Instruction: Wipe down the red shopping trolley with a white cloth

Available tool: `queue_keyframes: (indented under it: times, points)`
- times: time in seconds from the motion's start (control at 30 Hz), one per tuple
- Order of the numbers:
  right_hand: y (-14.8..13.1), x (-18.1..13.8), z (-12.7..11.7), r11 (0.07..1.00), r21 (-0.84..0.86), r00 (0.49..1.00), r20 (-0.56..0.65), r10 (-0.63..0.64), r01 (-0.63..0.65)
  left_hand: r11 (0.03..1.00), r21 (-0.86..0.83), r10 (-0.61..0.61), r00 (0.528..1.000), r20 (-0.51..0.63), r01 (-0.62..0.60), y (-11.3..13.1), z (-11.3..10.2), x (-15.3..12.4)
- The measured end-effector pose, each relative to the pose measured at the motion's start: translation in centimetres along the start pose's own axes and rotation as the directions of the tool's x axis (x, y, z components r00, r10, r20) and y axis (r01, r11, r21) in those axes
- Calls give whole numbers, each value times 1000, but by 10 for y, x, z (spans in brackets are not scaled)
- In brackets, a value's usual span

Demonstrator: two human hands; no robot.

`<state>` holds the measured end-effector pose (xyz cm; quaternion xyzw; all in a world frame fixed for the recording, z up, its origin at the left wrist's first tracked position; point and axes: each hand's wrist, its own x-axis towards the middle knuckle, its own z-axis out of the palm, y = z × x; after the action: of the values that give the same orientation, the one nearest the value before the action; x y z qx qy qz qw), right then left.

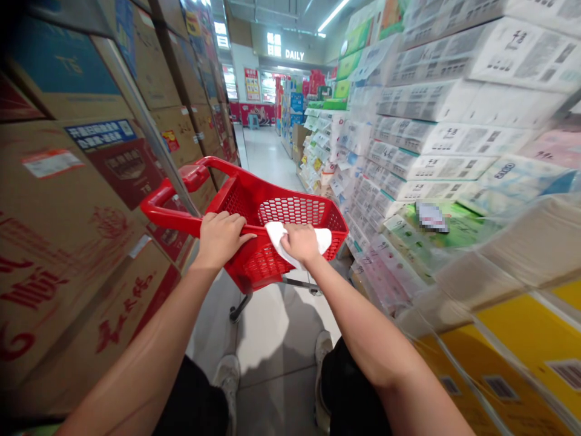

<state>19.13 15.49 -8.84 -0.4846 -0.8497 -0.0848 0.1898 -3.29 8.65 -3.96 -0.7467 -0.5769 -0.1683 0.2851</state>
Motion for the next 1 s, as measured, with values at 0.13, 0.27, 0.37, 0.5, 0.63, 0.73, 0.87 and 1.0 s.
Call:
queue_keyframes:
  times: [0.13,0.27,0.37,0.5,0.63,0.73,0.87,1.0]
  points:
    - [-44,8,-1,993,70,994,-47,-94,97,1000,2,21,1000,8,-21,1,-1,-2]
    - [-19,6,-2,991,33,991,20,-131,131,999,26,20,1000,17,-20,-2,-3,-5]
    - [23,0,2,999,-50,999,40,16,-14,999,43,7,999,34,-9,-5,-5,-5]
    - [58,-3,7,970,-108,976,-24,214,-216,999,51,-15,999,49,13,-5,-5,-3]
    - [33,0,10,986,-67,988,-51,147,-151,998,53,-31,998,46,28,-1,-4,-2]
    - [-12,3,10,1000,11,995,-97,22,-21,999,41,-15,999,46,13,1,-4,-3]
    - [-47,7,6,996,61,991,-115,-63,71,999,37,7,999,44,-9,0,-7,-6]
    - [-19,7,4,1000,19,1000,4,-5,5,999,35,0,999,50,-2,-4,-8,-8]
